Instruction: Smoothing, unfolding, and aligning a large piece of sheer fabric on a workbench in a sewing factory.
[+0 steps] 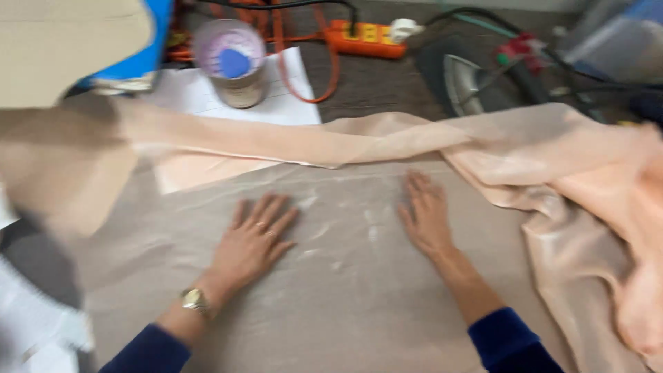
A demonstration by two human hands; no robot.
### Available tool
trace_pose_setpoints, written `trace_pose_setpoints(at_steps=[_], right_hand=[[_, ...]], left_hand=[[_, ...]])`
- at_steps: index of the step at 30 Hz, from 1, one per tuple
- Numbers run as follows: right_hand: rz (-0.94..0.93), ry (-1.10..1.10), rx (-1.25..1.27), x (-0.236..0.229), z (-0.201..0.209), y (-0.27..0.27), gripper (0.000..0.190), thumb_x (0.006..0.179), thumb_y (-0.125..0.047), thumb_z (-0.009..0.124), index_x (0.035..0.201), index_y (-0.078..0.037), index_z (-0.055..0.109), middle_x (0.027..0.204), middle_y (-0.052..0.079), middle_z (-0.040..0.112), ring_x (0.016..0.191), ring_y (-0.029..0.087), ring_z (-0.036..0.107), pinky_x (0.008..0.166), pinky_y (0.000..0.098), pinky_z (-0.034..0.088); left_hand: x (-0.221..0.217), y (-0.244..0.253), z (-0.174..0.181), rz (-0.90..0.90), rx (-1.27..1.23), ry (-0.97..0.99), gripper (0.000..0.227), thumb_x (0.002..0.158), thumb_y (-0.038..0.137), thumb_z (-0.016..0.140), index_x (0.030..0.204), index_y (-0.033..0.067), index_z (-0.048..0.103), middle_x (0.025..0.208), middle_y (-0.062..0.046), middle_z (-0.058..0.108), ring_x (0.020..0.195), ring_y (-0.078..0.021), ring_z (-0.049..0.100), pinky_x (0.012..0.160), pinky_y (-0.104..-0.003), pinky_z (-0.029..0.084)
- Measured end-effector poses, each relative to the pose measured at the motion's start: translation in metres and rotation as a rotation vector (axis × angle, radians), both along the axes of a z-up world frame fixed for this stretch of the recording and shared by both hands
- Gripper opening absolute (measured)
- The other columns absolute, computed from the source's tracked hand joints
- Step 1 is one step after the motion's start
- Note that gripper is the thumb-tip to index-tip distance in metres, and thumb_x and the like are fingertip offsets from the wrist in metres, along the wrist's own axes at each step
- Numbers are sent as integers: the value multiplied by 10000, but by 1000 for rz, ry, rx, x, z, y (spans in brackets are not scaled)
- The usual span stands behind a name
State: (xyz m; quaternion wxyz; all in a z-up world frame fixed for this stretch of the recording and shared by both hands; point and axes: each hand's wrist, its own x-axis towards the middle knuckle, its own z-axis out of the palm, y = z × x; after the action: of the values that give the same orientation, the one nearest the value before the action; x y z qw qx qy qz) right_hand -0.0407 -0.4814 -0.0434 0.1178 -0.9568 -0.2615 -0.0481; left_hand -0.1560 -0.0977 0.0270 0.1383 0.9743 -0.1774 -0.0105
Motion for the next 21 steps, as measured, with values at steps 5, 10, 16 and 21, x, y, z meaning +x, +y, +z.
trace_pose_setpoints(at_steps=[5,10,16,21], right_hand=[[79,11,-29,-6,7,-16,543,971,-387,471,1452,-145,400,1476,127,412,1397,299,339,1112,557,201],[-21,156,64,4,24,-48,541,1031,-333,378,1517,-130,252,1593,75,225,1486,283,167,1184,514,71],[32,82,20,-20,16,-100,459,996,-283,475,1412,-95,428,1527,143,363,1405,350,353,1095,546,249],[-106,62,52,-12,20,-157,498,1000,-244,461,1442,-28,391,1504,214,357,1405,356,307,1169,458,183]], left_hand=[[1,26,-14,277,-25,172,590,884,522,496,1401,239,464,1481,-110,406,1458,-320,278,1041,-661,312],[-6,58,-38,483,-88,32,761,860,537,394,1517,158,330,1601,-162,267,1481,-407,166,1070,-725,87],[-39,54,-53,406,10,-191,753,916,471,439,1540,51,476,1627,-261,397,1468,-525,333,1018,-778,248],[-47,55,-36,429,-80,-23,701,949,471,344,1522,67,338,1615,-225,237,1474,-459,149,1063,-745,60]])
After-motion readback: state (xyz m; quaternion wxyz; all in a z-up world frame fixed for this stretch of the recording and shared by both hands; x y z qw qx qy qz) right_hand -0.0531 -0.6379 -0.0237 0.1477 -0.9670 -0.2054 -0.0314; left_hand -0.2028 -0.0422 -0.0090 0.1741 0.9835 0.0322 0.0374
